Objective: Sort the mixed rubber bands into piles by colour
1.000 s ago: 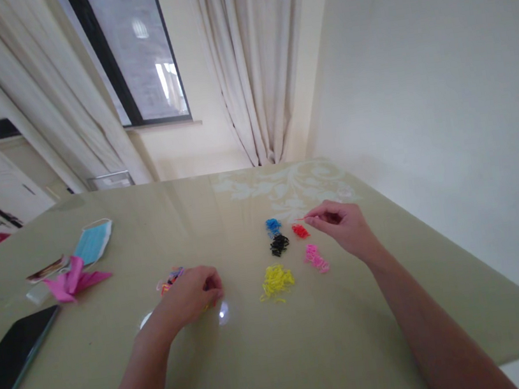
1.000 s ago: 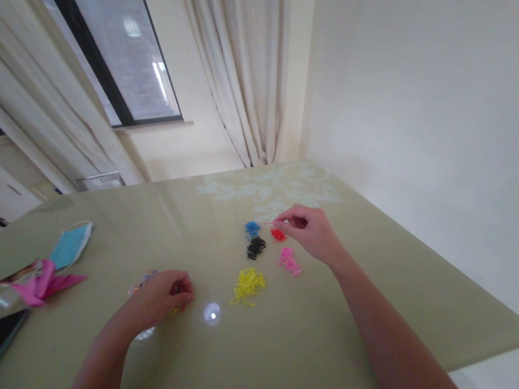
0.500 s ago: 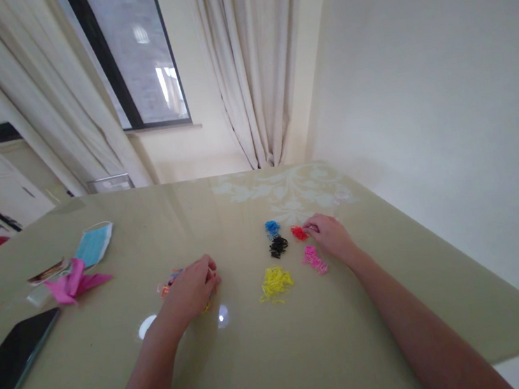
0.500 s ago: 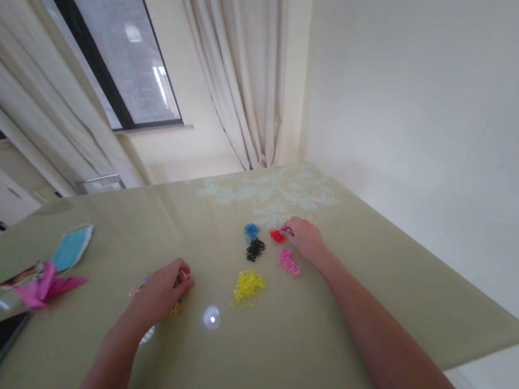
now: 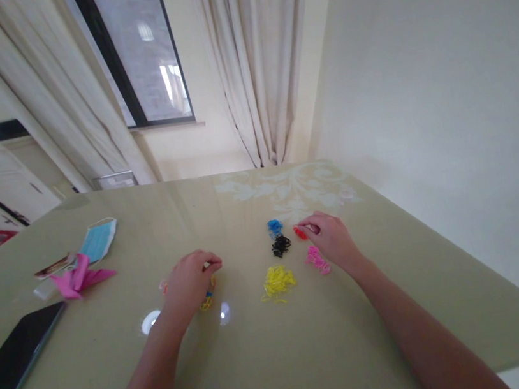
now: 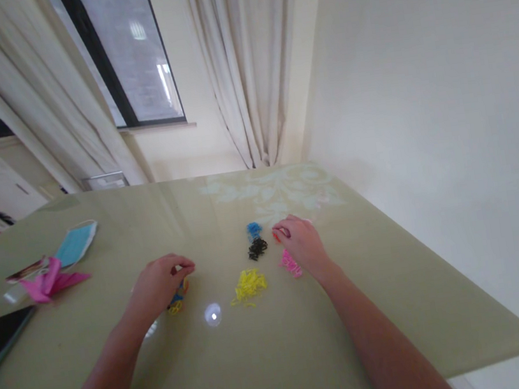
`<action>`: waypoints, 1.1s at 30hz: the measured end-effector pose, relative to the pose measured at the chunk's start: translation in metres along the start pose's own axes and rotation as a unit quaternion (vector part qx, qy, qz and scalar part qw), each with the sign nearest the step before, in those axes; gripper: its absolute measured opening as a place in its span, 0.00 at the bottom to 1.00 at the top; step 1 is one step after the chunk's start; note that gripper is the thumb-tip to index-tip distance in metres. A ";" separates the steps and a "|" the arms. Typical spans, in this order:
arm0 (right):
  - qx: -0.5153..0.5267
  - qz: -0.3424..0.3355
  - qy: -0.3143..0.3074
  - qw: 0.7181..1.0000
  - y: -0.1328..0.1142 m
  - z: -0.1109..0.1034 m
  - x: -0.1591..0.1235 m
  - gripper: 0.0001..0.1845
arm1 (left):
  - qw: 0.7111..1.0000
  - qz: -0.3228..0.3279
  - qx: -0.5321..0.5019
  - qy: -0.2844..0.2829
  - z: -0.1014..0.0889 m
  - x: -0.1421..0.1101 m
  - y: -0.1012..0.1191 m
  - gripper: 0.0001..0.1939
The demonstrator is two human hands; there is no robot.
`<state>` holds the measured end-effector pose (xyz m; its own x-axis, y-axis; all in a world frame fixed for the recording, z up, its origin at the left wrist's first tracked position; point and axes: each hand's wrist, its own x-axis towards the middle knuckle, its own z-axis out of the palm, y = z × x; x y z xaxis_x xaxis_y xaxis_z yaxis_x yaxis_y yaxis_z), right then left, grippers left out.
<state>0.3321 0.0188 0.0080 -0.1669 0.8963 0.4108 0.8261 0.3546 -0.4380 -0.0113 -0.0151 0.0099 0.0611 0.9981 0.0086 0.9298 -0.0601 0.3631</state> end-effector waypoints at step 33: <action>0.057 -0.115 -0.035 0.991 -0.054 0.026 -0.028 0.06 | 0.958 0.074 -0.237 0.145 0.012 0.003 0.007 0.13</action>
<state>0.2779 -0.0186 -0.0001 -0.3849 0.8030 0.4550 0.6964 0.5762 -0.4279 -0.0001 -0.0128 0.0012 0.0123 0.9449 0.3272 0.6459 -0.2573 0.7187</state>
